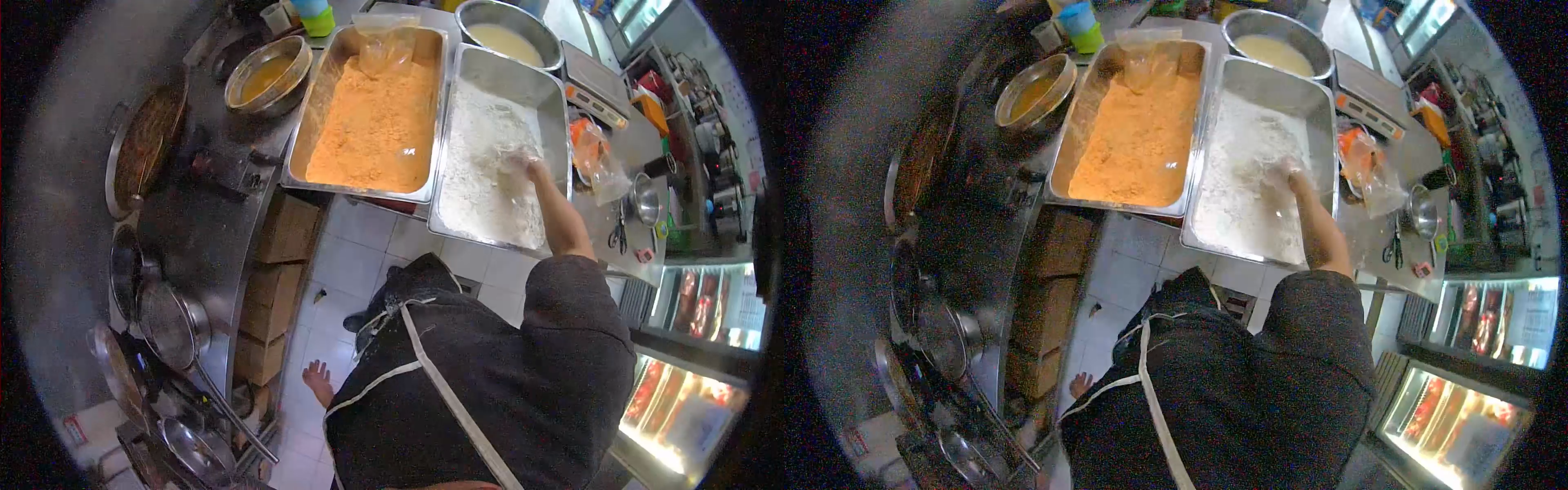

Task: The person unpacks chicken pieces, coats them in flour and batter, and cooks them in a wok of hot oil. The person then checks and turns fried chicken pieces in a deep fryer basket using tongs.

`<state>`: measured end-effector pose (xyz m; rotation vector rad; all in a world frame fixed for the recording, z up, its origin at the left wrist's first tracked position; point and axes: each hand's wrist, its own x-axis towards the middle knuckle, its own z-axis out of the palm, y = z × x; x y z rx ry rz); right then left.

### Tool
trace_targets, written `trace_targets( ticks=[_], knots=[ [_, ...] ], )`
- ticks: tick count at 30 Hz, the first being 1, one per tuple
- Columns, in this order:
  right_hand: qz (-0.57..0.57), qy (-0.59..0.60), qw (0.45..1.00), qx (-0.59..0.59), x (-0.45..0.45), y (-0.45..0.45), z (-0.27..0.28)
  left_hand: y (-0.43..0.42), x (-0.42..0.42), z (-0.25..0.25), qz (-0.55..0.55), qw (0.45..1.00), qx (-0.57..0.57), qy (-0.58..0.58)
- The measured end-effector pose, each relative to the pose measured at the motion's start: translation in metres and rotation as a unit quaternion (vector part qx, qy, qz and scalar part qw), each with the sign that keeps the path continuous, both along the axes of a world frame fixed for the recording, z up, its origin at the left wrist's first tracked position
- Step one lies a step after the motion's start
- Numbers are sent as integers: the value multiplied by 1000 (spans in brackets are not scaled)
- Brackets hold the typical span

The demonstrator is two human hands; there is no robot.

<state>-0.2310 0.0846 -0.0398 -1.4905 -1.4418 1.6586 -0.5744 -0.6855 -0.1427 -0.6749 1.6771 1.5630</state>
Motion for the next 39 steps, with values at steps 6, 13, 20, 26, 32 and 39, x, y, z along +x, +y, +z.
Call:
trace_targets(
  ticks=[6,13,20,26,32,39],
  knots=[
    [-24,-35,995,91,-24,-10,-30,-35,46,8,145,989,-5,19],
    [129,-191,942,242,-45,11,-17,-82,205,-41,201,976,-45,-72],
    [12,-273,929,249,-58,-13,30,-63,237,-65,221,972,-11,-85],
    [54,-178,890,416,-170,-48,205,-88,231,-103,310,950,18,-20],
    [323,-89,777,533,-400,-214,349,-134,212,-97,459,887,-35,33],
    [701,222,645,207,-651,-537,415,-130,274,-119,662,734,31,149]
  ],
)
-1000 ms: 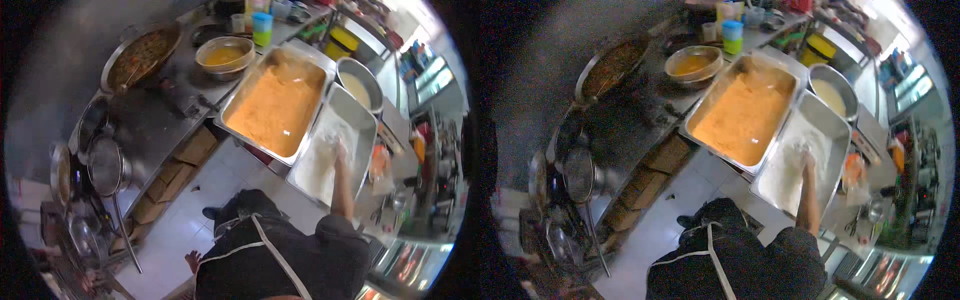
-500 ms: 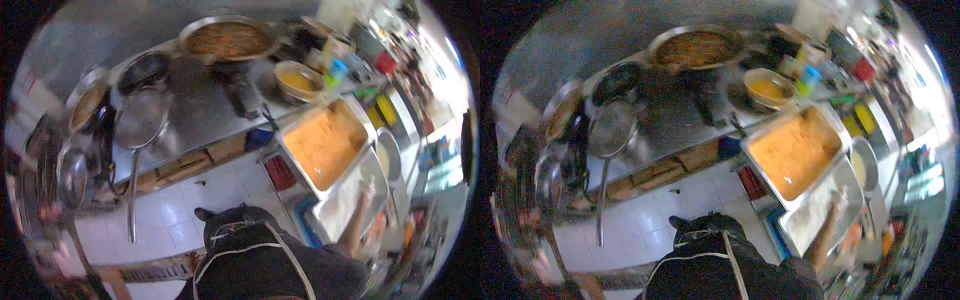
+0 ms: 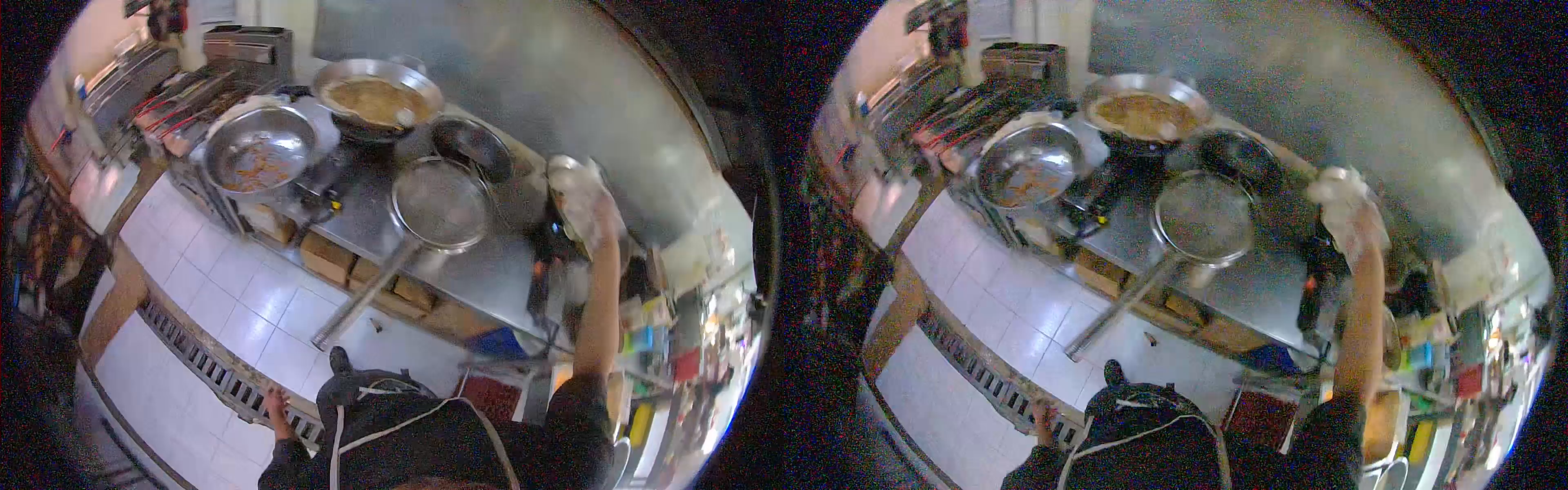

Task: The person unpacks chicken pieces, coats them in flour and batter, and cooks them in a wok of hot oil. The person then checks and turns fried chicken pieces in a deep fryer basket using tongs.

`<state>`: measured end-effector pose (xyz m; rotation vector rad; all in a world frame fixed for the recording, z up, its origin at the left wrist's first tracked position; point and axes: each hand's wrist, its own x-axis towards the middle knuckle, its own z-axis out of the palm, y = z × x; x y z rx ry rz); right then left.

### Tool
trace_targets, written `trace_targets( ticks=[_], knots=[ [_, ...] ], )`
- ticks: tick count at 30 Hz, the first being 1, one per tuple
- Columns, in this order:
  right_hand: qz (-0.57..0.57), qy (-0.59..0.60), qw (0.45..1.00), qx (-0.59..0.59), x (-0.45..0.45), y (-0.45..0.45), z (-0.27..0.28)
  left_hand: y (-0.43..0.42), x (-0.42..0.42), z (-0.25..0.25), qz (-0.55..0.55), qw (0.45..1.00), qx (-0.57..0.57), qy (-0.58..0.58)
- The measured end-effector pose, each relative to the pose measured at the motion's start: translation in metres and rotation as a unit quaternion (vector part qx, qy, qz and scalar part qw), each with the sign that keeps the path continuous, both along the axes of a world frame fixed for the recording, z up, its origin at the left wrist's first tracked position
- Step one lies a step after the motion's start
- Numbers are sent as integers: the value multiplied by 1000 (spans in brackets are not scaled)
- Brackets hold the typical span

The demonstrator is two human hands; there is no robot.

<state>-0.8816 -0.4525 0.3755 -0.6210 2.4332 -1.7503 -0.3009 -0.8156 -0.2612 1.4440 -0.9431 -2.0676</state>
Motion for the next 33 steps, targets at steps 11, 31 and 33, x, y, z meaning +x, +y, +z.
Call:
trace_targets(
  ticks=[11,31,33],
  knots=[
    [53,-2,995,-82,-234,-431,-113,149,178,16,250,918,300,-67],
    [62,346,936,-16,-134,-217,119,-15,57,26,26,987,-8,-156],
    [13,193,975,-110,-59,-135,98,-41,11,44,-88,984,-37,-151]
  ],
)
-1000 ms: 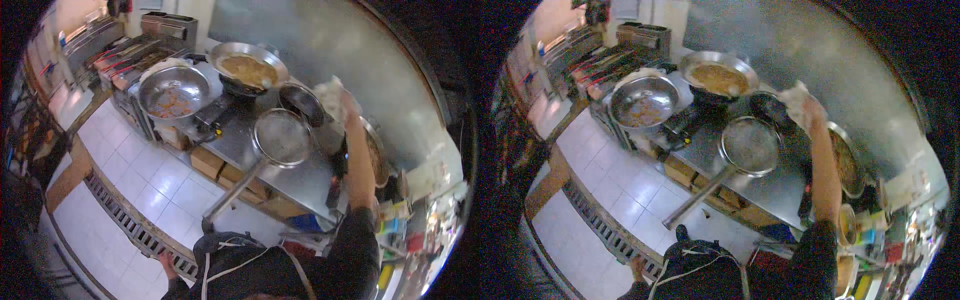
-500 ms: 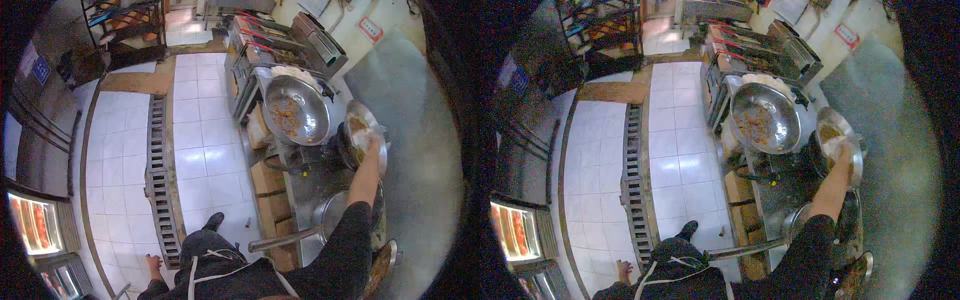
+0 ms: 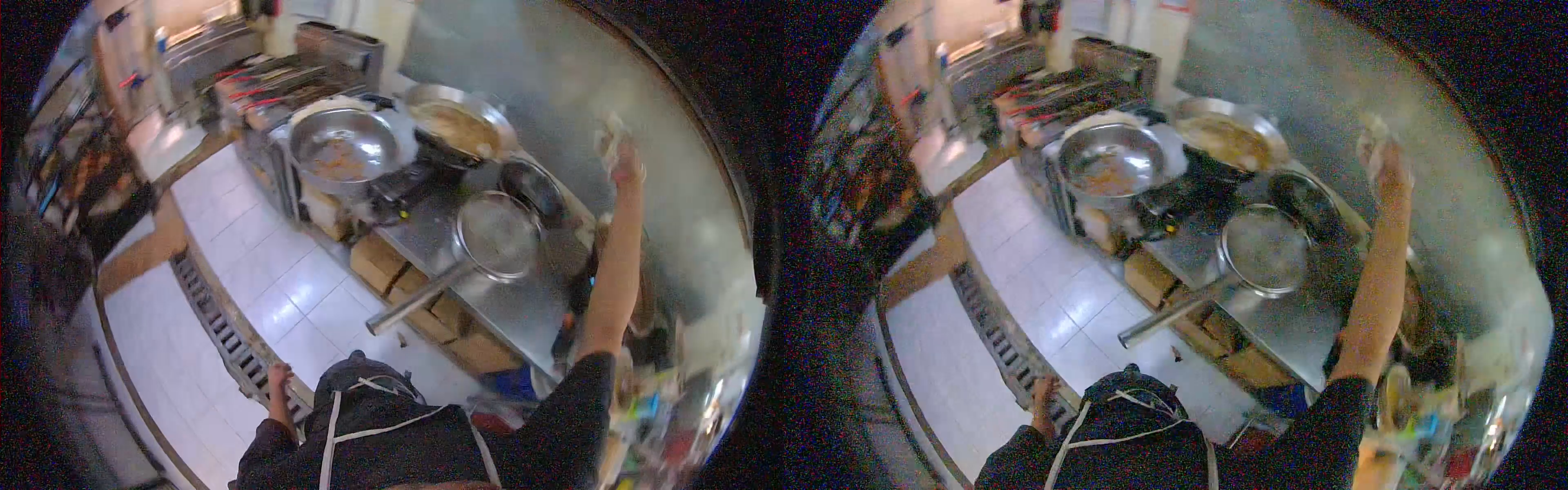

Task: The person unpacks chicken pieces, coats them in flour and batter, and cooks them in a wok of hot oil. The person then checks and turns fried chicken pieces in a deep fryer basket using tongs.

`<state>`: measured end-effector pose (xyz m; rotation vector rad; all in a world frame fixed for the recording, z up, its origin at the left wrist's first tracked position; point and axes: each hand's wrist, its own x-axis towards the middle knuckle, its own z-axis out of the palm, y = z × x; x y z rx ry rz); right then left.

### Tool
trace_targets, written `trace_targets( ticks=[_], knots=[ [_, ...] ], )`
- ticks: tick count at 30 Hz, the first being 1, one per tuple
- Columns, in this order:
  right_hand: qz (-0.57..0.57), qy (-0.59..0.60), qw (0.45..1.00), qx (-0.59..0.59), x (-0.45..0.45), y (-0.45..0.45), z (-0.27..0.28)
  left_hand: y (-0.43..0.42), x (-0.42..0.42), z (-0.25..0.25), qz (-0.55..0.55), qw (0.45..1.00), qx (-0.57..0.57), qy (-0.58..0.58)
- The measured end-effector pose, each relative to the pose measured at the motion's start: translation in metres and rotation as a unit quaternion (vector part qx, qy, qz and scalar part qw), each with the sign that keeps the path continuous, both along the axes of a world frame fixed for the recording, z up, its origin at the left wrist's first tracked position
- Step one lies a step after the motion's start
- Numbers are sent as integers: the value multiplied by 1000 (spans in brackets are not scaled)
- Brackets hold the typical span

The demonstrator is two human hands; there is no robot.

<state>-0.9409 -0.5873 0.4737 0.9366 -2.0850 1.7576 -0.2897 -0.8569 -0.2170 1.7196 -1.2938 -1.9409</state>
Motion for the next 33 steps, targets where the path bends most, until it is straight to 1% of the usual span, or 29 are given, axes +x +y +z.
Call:
trace_targets(
  ticks=[1,2,3,4,5,6,7,8,9,10,11,12,13,14,16,18,19,20,21,22,24,25,26,28,29,30,31,32,33],
  knots=[
    [-88,115,978,148,25,48,-21,-7,-29,13,-65,998,-5,5],
    [-187,232,915,273,50,97,-42,-7,-59,27,-219,972,-78,19],
    [-251,261,872,330,86,139,-64,4,-94,58,-167,984,36,60],
    [-314,263,828,383,123,181,-93,7,-124,34,-314,947,-18,65],
    [-382,250,781,425,161,221,-123,30,-158,81,-332,939,37,82],
    [-449,228,733,458,207,259,-158,53,-183,92,-396,889,47,224],
    [-466,142,766,420,257,299,-191,87,-209,106,-526,831,-2,180],
    [-483,38,811,328,300,331,-220,124,-239,87,-683,717,-67,123],
    [-501,-60,839,203,344,361,-253,182,-245,168,-696,684,-57,214],
    [-519,-133,843,52,392,388,-288,238,-250,198,-750,602,-74,262],
    [-546,-172,816,-74,429,405,-318,292,-265,211,-826,454,-194,273],
    [-576,-180,775,-187,474,416,-342,341,-252,269,-842,442,-34,307],
    [-606,-166,723,-286,518,422,-367,393,-234,275,-825,418,87,371],
    [-633,-138,667,-368,560,424,-389,439,-215,278,-850,356,149,358],
    [-651,-73,580,-484,624,418,-425,496,-167,325,-883,263,124,369],
    [-614,-13,549,-567,645,431,-455,546,-129,333,-896,244,115,352],
    [-652,-84,552,-512,655,431,-438,563,-103,326,-892,243,92,369],
    [-547,-41,564,-617,672,454,-475,578,-82,320,-882,252,61,394],
    [-686,-115,599,-397,671,461,-484,590,-70,325,-858,289,43,422],
    [-799,-181,551,-159,670,467,-492,598,-64,327,-866,266,51,420],
    [-794,-60,566,-211,675,437,-445,616,-50,323,-870,284,68,398],
    [-795,-14,562,-228,674,417,-427,592,-62,348,-880,265,108,379],
    [-714,-54,574,-397,680,426,-421,595,-65,343,-886,247,114,376],
    [-614,-79,569,-541,692,441,-421,613,-67,329,-884,211,72,410],
    [-739,-168,593,-273,696,447,-430,619,-65,335,-868,233,34,438],
    [-791,-192,565,136,700,432,-410,626,-65,337,-869,229,41,438],
    [-792,-117,339,494,704,417,-391,636,-65,339,-860,236,-2,452],
    [-794,-116,336,493,705,421,-396,645,-63,344,-848,242,-49,469],
    [-784,-168,416,429,707,426,-411,654,-56,345,-854,240,-50,460]
  ],
)
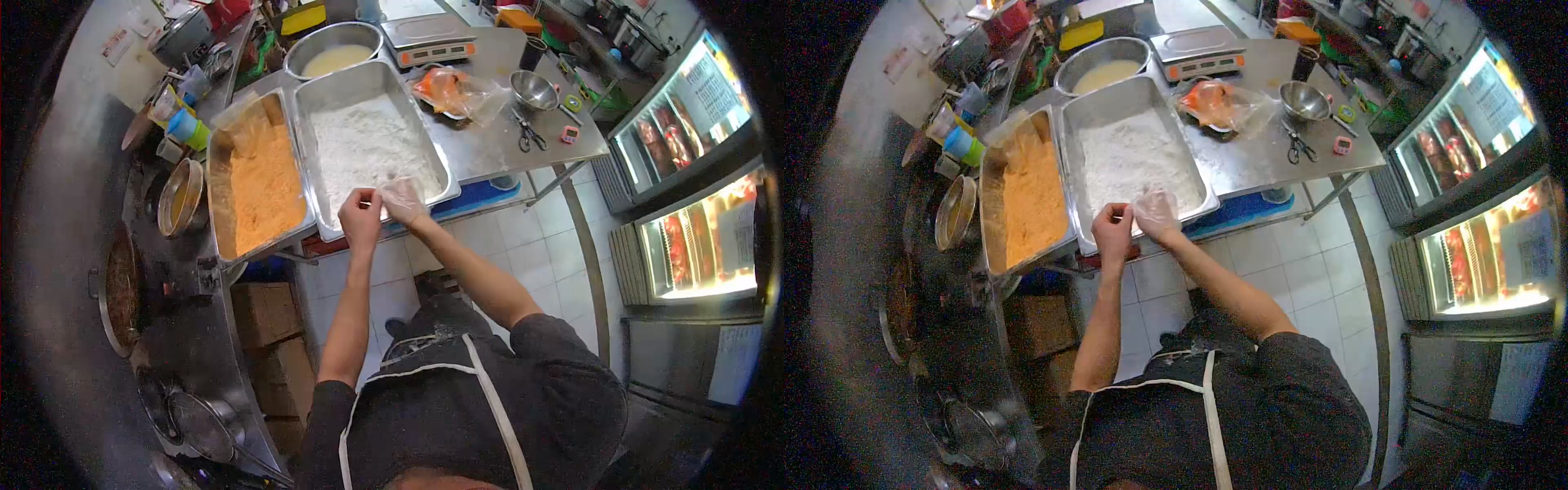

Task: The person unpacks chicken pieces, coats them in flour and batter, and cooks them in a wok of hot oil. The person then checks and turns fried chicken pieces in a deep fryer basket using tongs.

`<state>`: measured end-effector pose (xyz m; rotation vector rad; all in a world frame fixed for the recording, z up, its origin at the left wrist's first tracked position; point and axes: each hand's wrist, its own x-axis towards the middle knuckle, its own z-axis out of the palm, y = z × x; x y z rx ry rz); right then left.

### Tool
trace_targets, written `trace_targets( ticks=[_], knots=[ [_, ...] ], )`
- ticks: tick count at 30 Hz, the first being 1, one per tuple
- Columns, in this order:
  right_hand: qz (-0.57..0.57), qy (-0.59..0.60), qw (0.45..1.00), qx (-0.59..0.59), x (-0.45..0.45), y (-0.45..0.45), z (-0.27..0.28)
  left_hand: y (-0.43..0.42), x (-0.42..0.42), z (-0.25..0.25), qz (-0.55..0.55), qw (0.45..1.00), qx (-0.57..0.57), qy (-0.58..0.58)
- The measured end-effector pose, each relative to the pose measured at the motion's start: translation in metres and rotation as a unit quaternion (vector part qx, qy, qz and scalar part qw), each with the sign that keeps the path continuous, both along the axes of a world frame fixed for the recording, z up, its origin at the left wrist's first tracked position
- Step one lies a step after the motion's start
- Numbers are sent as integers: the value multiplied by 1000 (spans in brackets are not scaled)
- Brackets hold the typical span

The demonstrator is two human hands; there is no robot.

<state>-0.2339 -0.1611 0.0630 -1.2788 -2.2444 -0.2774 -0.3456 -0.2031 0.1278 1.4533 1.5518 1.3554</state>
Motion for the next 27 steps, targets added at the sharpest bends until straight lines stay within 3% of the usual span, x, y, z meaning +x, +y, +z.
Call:
trace_targets(
  ticks=[2,3,5,7,10,11,13,15,17,18,22,25,27],
  knots=[
    [36,145,958,-244,-6,8,9,27,0,-6,7,1000,1,19],
    [34,246,893,-376,-7,4,28,37,3,-5,29,998,3,58],
    [125,72,912,-385,-1,26,27,76,-4,-39,28,997,26,68],
    [141,349,878,-295,20,32,35,125,-20,-72,57,998,29,21],
    [215,554,721,-356,77,58,65,182,5,-42,108,994,-11,6],
    [206,570,712,-353,99,71,69,194,14,-27,118,992,-32,-3],
    [133,542,720,-412,165,89,83,223,50,21,105,992,-6,-71],
    [147,666,631,-368,216,103,86,251,83,50,54,993,-9,-106],
    [102,733,577,-346,267,111,83,267,133,79,30,993,-2,-114],
    [60,743,577,-332,291,111,77,275,158,84,5,992,9,-123],
    [-112,788,540,-275,374,92,45,336,243,41,-151,987,-46,12],
    [-189,807,502,-247,410,57,27,383,278,-8,-108,988,2,111],
    [-222,820,474,-231,425,28,10,373,307,-9,-136,986,52,85]
  ],
)
